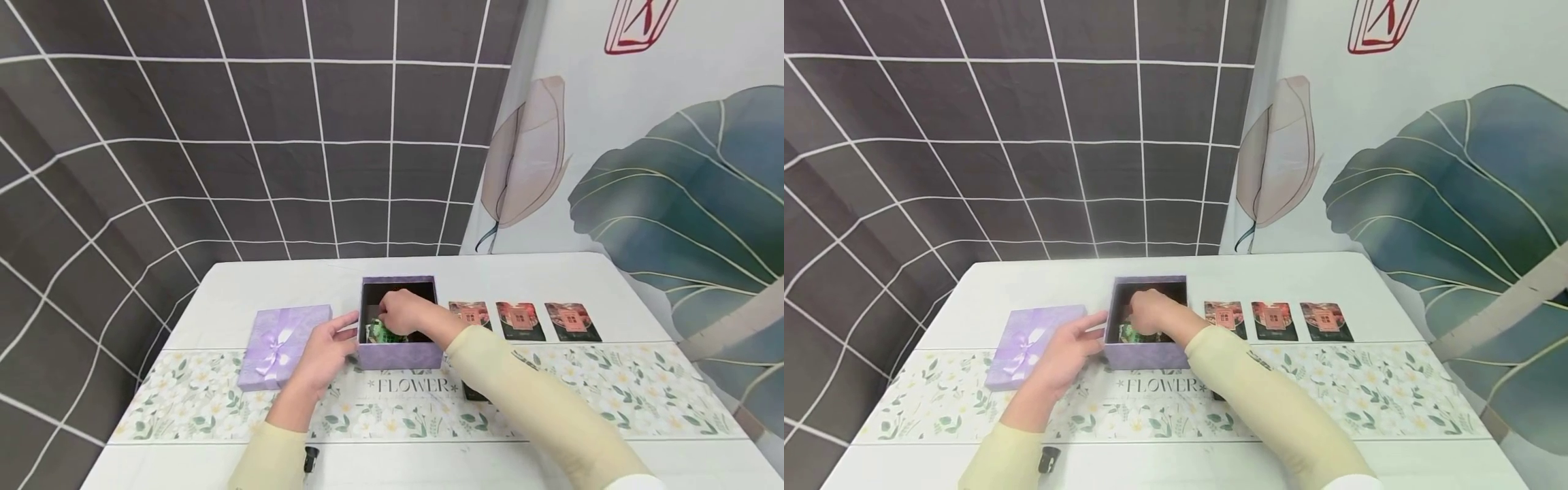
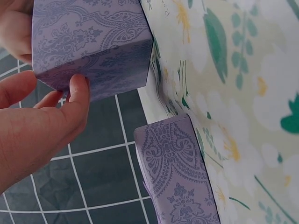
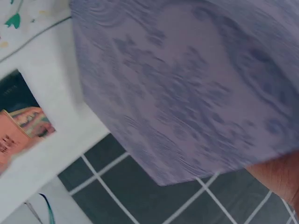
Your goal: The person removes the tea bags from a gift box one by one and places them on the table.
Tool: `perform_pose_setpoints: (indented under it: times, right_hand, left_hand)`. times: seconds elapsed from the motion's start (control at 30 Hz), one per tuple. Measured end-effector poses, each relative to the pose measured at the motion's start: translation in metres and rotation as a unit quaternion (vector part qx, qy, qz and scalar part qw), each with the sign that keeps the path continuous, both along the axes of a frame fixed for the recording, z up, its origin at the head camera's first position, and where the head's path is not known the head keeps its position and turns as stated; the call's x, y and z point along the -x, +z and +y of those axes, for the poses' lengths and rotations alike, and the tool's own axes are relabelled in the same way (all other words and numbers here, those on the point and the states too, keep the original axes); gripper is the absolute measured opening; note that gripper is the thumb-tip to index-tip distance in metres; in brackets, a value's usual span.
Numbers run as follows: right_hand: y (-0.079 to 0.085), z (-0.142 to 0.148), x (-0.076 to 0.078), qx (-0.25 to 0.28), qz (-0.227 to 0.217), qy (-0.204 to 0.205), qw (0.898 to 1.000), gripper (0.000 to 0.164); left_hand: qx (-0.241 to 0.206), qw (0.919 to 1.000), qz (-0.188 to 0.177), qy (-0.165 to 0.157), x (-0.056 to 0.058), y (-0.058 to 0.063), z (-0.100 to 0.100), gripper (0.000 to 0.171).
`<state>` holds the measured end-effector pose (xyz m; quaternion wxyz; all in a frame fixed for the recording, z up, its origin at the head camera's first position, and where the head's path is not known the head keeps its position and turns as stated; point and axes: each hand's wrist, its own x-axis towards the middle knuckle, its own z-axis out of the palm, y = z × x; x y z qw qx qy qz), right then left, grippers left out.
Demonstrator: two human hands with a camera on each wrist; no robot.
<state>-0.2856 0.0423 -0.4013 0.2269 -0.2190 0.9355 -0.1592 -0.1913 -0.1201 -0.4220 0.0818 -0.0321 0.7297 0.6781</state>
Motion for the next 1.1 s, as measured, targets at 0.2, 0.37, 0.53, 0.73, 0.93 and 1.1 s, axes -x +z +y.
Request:
perform_pose_setpoints:
  times: [0.2,0.37,0.53,0.73,0.93,1.1]
  right_hand:
    - [-0.013,0.003,0.008,-0.012,-0.004,-0.005,1.0,0.033]
    - [-0.021,0.006,0.014,0.008,0.006,-0.013,1.0,0.025]
    - [-0.024,0.008,0.017,0.016,0.012,-0.011,1.0,0.024]
    - [-0.024,0.009,0.019,0.025,0.01,-0.024,0.999,0.023]
    - [-0.021,0.011,0.02,0.048,0.035,-0.051,0.997,0.02]
    - [-0.015,0.014,0.02,0.077,0.042,-0.063,0.994,0.011]
  left_hand:
    - [-0.004,1.0,0.0,0.002,0.003,-0.004,0.0,0.06]
    - [-0.01,0.9999,-0.005,0.005,0.004,-0.004,0.0,0.059]
    - [-0.007,1.0,-0.001,0.004,0.003,-0.004,0.0,0.058]
    - [-0.01,0.9999,-0.003,0.004,0.004,-0.005,0.0,0.059]
    - [-0.014,0.9999,-0.006,0.002,0.004,-0.004,0.0,0.058]
    - [-0.01,1.0,-0.001,0.001,0.003,-0.004,0.0,0.057]
